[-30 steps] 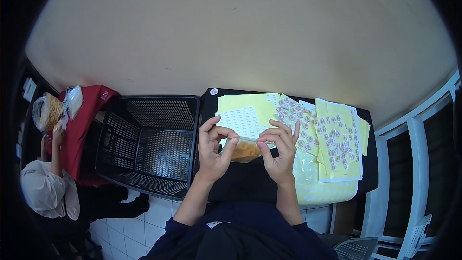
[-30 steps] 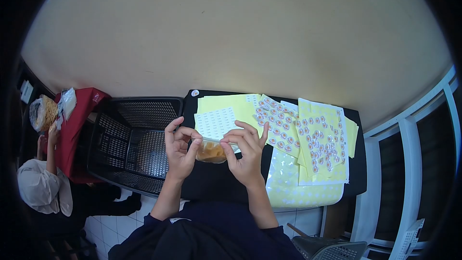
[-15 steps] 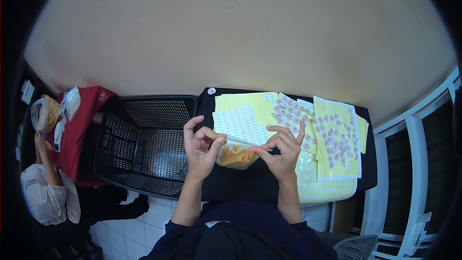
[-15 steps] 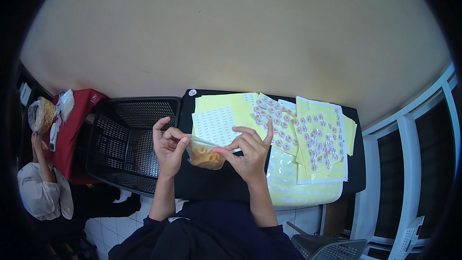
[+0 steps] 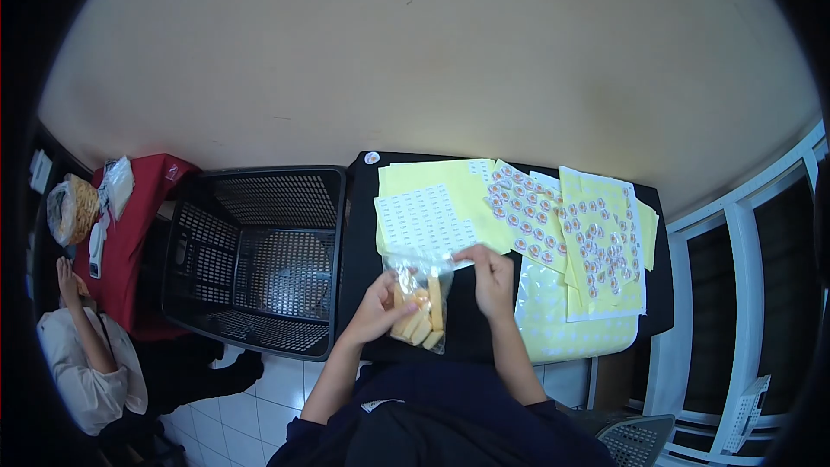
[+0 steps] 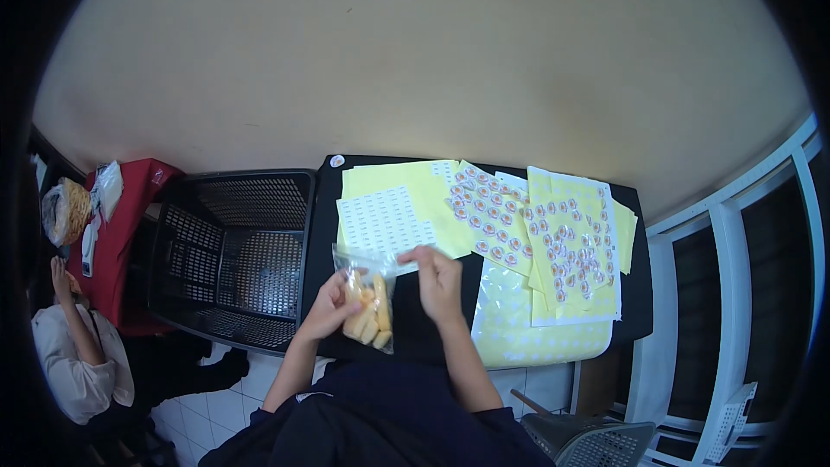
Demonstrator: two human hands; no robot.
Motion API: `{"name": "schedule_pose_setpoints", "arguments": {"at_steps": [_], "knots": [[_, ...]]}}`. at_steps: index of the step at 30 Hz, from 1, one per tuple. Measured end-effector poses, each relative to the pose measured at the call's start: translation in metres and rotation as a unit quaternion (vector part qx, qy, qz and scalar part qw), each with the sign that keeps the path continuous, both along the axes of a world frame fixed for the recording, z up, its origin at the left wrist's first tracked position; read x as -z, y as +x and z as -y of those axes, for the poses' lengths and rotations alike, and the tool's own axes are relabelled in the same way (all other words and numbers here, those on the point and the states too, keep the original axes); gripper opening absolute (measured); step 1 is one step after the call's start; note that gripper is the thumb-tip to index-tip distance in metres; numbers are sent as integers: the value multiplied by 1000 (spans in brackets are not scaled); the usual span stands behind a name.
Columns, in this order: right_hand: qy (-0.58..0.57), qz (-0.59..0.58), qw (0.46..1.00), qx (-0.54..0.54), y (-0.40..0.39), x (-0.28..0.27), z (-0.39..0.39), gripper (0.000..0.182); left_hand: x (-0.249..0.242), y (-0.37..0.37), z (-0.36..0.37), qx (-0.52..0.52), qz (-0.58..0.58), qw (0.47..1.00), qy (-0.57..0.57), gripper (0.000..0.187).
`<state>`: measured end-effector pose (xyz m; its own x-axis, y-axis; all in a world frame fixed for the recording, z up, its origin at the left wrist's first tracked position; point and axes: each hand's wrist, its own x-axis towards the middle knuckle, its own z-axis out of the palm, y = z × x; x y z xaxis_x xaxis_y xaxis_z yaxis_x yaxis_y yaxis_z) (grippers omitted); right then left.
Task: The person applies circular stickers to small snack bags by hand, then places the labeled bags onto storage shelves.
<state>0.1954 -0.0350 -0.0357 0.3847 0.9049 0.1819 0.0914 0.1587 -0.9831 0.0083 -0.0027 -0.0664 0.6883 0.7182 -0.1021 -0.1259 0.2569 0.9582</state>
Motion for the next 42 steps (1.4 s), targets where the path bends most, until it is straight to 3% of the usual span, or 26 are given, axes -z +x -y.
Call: {"name": "schedule_pose_setpoints", "arguments": {"at_steps": [2,4,5,7,11,17,29,33,35,36,38,39,42], "knots": [[10,190,978,89,17,8,-14,18,15,5,-4,-48,48,997,-45,50],[-38,293,951,89,27,30,-22,26,23,12,-18,-57,224,930,-286,49],[-39,294,951,90,28,41,-25,26,23,21,-23,-105,210,924,-303,51],[-68,381,915,115,23,57,-30,38,30,31,-34,-93,222,919,-312,49],[-81,433,886,144,17,77,-35,43,45,38,-35,-80,208,918,-329,45],[-115,354,915,154,22,67,-39,43,48,40,-35,-74,182,922,-335,43],[-116,384,897,184,21,63,-50,18,55,42,-32,-87,150,925,-338,42],[-176,327,915,159,23,60,-52,13,49,53,-24,-143,159,954,-211,35],[-63,230,951,195,31,69,-52,8,53,55,-20,-161,137,968,-136,35],[-62,230,952,193,32,64,-51,8,52,56,-17,-163,137,968,-136,35],[-3,116,969,217,34,54,-48,6,53,60,-12,-156,89,984,15,36],[6,89,974,207,31,44,-45,5,52,63,-10,-170,91,981,-2,36],[-16,137,980,145,13,15,-31,5,52,67,-8,-189,91,977,32,37]]}}
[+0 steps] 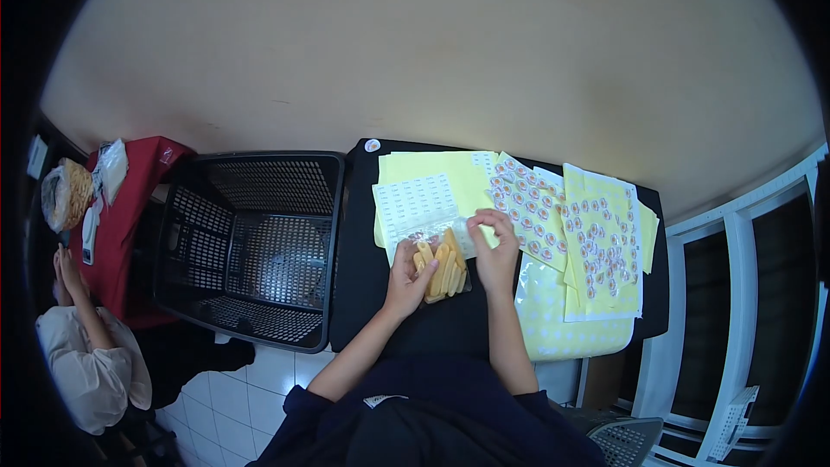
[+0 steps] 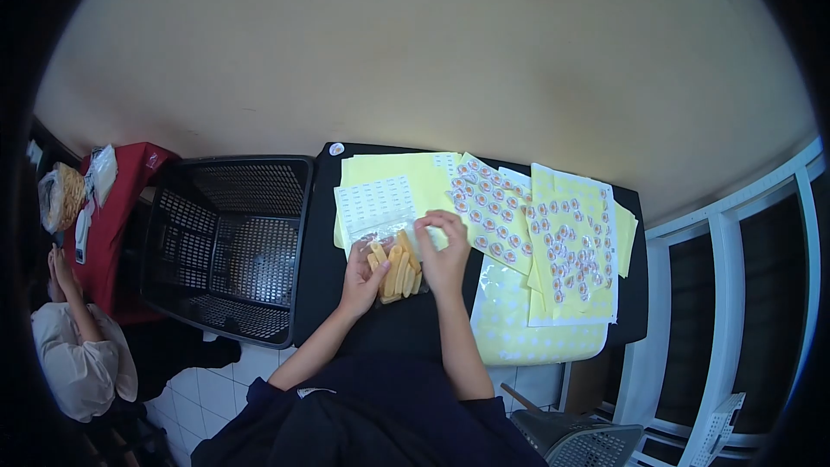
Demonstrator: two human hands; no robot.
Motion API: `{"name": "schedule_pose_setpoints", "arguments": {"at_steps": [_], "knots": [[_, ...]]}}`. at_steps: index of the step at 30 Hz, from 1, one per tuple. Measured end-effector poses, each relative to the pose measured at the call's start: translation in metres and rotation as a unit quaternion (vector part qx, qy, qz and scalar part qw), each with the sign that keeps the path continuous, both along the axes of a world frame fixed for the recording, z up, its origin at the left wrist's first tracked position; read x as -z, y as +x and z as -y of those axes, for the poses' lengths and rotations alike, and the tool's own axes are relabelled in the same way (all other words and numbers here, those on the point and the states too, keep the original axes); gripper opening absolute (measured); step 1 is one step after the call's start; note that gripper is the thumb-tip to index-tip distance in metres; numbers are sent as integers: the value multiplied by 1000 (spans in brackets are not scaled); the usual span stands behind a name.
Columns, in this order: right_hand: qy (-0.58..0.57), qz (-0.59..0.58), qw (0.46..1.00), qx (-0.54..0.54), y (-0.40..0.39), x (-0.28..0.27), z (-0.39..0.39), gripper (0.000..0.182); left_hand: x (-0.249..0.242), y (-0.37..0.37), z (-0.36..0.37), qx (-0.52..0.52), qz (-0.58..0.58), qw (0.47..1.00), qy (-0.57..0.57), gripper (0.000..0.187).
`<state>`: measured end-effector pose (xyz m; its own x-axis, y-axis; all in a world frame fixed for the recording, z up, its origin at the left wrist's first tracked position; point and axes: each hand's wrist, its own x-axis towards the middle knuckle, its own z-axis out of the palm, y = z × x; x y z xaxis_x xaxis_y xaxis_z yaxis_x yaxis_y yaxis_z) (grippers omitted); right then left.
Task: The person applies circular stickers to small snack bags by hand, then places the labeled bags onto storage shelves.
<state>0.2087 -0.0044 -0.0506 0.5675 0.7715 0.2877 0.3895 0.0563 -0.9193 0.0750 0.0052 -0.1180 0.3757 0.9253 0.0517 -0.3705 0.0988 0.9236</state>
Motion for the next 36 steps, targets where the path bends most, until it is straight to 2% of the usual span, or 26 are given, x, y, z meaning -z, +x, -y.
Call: {"name": "schedule_pose_setpoints", "arguments": {"at_steps": [1,4,5,7,9,13,16,18,24,28,33,36], "knots": [[13,11,999,-30,-8,-2,2,5,-2,0,0,-1,0,1000,0,37],[-48,50,993,-96,-30,4,5,10,-2,-3,0,-5,-1,1000,20,37],[-47,49,993,-97,-37,5,5,10,2,-4,1,-5,9,1000,26,38],[-115,118,982,-88,-45,5,4,11,-3,-5,0,-6,17,999,33,39],[-109,121,983,-86,-48,7,2,12,-10,-8,2,2,-26,1000,9,44],[-121,152,978,-80,-48,5,-1,13,0,-7,2,-8,10,1000,29,49],[-117,165,976,-86,-48,4,-1,14,1,-11,1,12,-26,1000,5,53],[-127,160,974,-95,-48,-1,0,16,3,-11,0,17,-49,998,34,56],[-116,183,972,-87,-52,-4,1,17,11,-11,2,12,-32,999,28,60],[-115,198,970,-79,-53,-2,1,17,11,-12,3,19,-31,999,13,60],[-109,206,970,-67,-55,-5,1,15,4,-11,2,23,-49,994,96,56],[-98,201,973,-58,-54,-2,1,15,1,-11,2,15,-48,994,96,54]]}}
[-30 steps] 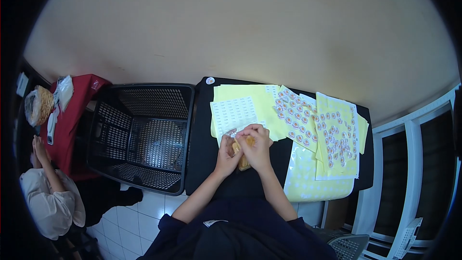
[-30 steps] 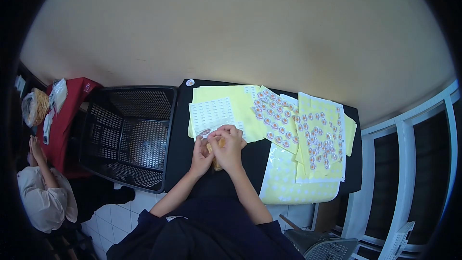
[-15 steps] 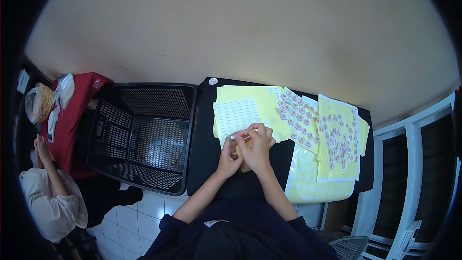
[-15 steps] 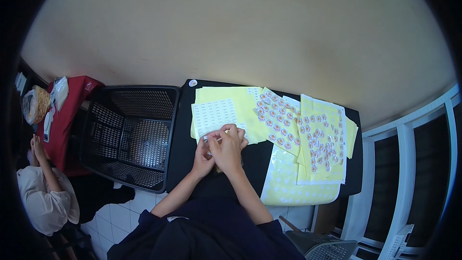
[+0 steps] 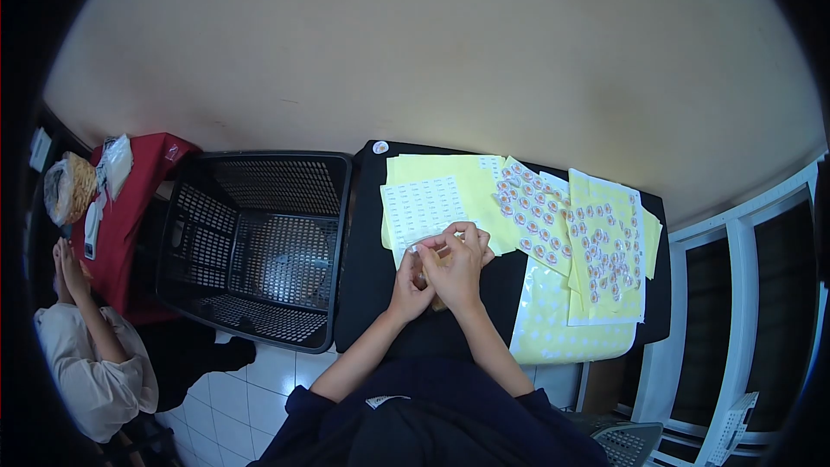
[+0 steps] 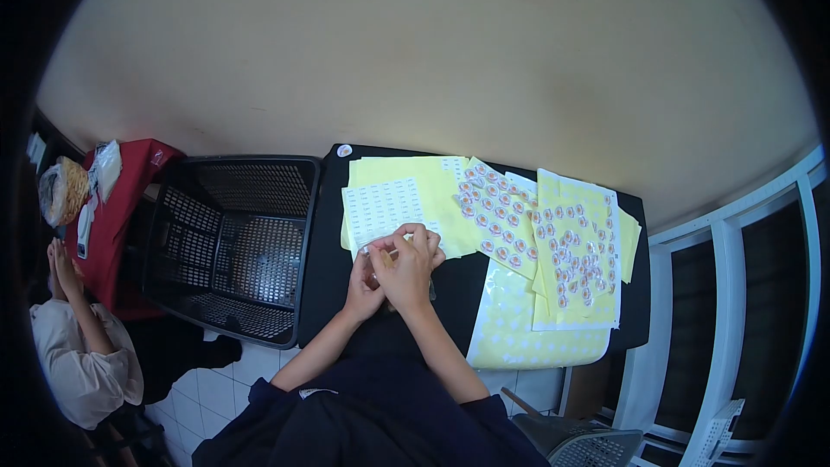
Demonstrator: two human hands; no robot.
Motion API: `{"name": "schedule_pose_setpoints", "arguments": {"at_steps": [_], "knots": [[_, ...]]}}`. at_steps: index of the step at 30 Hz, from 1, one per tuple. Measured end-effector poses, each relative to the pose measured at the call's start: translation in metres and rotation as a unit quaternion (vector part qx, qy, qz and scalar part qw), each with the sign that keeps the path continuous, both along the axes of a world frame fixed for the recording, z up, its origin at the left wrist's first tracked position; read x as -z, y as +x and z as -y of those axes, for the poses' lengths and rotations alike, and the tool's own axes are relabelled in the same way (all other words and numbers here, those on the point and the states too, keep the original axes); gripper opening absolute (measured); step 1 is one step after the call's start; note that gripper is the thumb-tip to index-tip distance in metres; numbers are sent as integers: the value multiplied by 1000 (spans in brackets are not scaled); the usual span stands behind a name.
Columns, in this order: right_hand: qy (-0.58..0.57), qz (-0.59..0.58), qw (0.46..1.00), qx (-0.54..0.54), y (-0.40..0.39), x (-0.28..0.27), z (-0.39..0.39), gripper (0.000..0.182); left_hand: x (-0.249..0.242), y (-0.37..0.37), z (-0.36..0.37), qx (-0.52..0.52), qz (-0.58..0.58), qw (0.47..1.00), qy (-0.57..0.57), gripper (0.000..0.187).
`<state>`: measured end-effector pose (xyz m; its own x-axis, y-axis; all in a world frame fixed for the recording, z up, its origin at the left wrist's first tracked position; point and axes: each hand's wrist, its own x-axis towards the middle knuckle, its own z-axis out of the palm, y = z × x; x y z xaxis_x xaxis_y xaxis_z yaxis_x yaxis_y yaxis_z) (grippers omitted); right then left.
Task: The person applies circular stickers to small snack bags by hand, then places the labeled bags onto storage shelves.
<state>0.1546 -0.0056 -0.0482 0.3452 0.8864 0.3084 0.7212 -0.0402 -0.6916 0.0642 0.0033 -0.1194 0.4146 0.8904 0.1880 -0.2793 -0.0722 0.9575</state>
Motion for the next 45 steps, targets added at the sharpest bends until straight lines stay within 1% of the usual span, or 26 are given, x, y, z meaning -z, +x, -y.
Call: {"name": "schedule_pose_setpoints", "arguments": {"at_steps": [3,4,5,7,10,12,13,16,18,20,22,23,24,26,27,28,30,31,34,36,38,40,41,42,44,45], "knots": [[11,-19,1000,19,2,-2,-1,21,-9,1,1,17,29,999,-24,54],[14,-35,999,35,2,-4,-1,25,-7,1,1,19,29,999,-24,54],[13,-35,999,37,4,-3,-1,25,-4,1,1,21,19,999,-19,56],[11,-34,999,32,7,1,-1,30,-5,1,1,27,9,999,-14,58],[10,-33,999,37,7,2,-1,32,-5,1,2,24,15,999,-19,56],[17,-19,999,38,5,-1,-2,34,-3,1,1,26,13,999,15,56],[24,-4,999,38,3,-2,-1,35,-3,1,2,27,13,999,14,56],[10,-8,999,32,-1,-4,0,39,-4,0,3,36,10,999,-17,56],[8,-16,999,32,2,-3,-1,39,-2,1,3,28,7,1000,-12,63],[5,-26,999,41,6,-3,0,40,-4,2,4,36,6,999,-28,61],[14,-19,998,53,12,-4,0,41,-6,3,3,13,-30,999,31,57],[7,-20,998,59,14,-5,2,38,-4,4,5,9,-12,1000,9,57],[7,-18,998,68,18,-6,4,38,-4,4,4,10,-9,1000,16,56],[55,-12,995,77,29,-7,10,34,-5,2,4,17,-18,1000,6,56],[88,-5,992,93,37,-13,14,29,-7,3,4,19,-2,1000,-6,56],[152,-38,983,93,50,-7,15,17,-10,4,3,20,15,1000,-18,56],[121,-112,978,130,76,-4,29,8,-11,4,1,24,28,998,-42,54],[144,-103,971,162,91,1,39,8,-11,4,1,23,37,998,-48,54],[191,-93,934,287,142,20,80,15,-7,3,0,26,48,997,-62,55],[168,-131,890,404,171,26,120,20,-7,3,-1,29,48,996,-67,55],[147,-91,854,491,188,28,158,25,-8,3,0,27,43,997,-62,56],[188,-60,827,526,196,34,185,31,-7,4,0,28,44,996,-66,55],[174,96,820,537,201,42,195,38,-7,5,-1,24,44,997,-64,55],[172,98,817,541,204,46,201,38,-7,5,0,20,44,997,-63,55],[103,138,838,517,211,51,209,42,-3,5,-1,19,43,997,-61,55],[106,95,863,484,213,49,206,36,-3,4,-1,15,39,997,-59,55]]}}
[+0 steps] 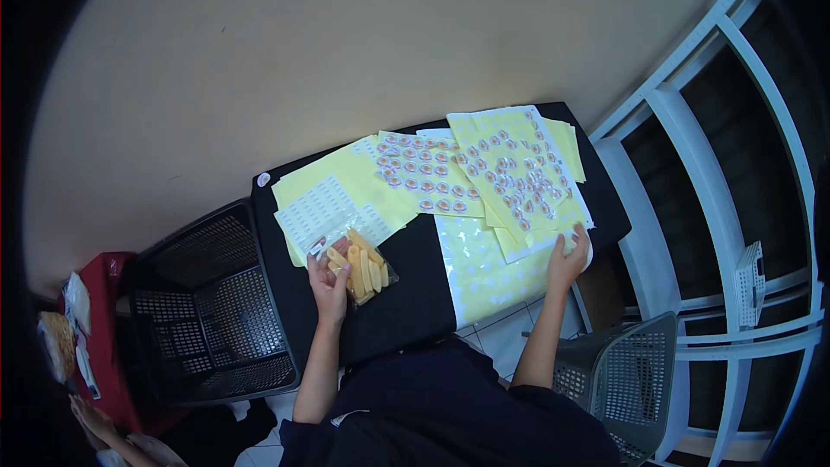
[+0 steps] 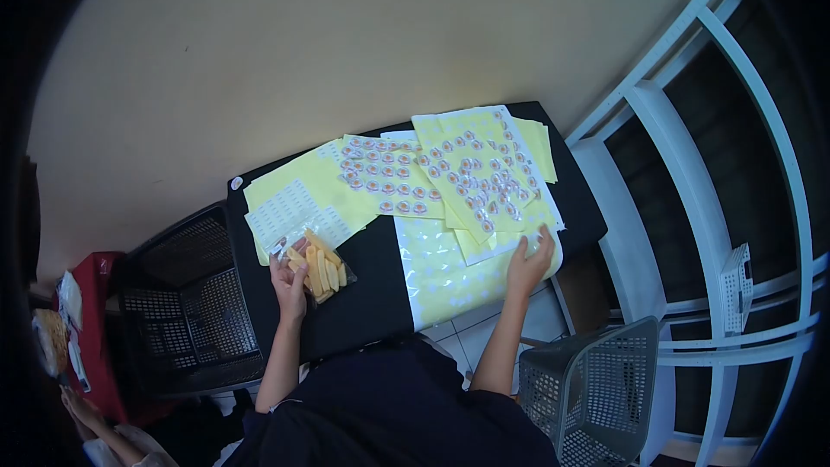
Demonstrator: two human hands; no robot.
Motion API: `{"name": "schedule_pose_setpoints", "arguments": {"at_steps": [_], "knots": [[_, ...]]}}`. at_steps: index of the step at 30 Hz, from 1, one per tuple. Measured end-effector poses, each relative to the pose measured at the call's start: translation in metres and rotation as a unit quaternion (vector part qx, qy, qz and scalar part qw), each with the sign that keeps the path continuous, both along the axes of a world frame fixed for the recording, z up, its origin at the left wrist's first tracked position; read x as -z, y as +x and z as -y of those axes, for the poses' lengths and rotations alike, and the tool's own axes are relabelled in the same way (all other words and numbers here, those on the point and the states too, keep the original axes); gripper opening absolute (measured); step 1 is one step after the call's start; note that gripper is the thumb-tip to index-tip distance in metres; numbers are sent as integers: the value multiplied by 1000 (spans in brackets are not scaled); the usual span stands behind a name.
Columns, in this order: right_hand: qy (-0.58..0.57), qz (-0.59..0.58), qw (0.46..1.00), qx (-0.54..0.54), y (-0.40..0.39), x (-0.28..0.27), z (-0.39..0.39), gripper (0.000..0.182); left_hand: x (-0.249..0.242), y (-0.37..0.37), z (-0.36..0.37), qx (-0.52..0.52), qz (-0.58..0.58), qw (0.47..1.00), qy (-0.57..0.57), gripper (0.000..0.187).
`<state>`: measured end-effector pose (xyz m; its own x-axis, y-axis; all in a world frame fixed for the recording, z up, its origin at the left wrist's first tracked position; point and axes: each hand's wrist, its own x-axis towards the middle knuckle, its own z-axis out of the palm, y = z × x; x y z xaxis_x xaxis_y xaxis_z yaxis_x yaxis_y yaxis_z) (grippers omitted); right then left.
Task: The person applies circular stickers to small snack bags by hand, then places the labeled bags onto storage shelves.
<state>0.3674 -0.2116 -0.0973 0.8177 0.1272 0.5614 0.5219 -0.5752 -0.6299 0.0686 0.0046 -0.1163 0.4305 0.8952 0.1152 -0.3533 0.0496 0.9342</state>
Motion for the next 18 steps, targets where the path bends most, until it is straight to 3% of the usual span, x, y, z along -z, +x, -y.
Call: {"name": "schedule_pose_setpoints", "arguments": {"at_steps": [1,3,4,6,10,12,18], "knots": [[1,1,1000,4,2,-3,-5,36,0,0,0,-3,-5,1000,3,55],[12,-143,983,-114,8,-12,-18,30,-1,0,0,-2,-4,1000,3,54],[12,-144,983,-113,15,-14,-23,30,0,0,-1,-3,-6,1000,9,54],[-141,5,977,-157,29,-15,-34,28,1,0,0,-5,-8,1000,16,54],[-179,-36,948,-260,57,-20,-45,27,0,1,0,-8,-9,1000,13,52],[-277,-56,909,-306,62,-19,-49,18,1,0,1,-8,-9,1000,6,51],[-325,-118,875,-337,80,-25,-51,5,3,0,-1,-7,-20,1000,6,50]]}}
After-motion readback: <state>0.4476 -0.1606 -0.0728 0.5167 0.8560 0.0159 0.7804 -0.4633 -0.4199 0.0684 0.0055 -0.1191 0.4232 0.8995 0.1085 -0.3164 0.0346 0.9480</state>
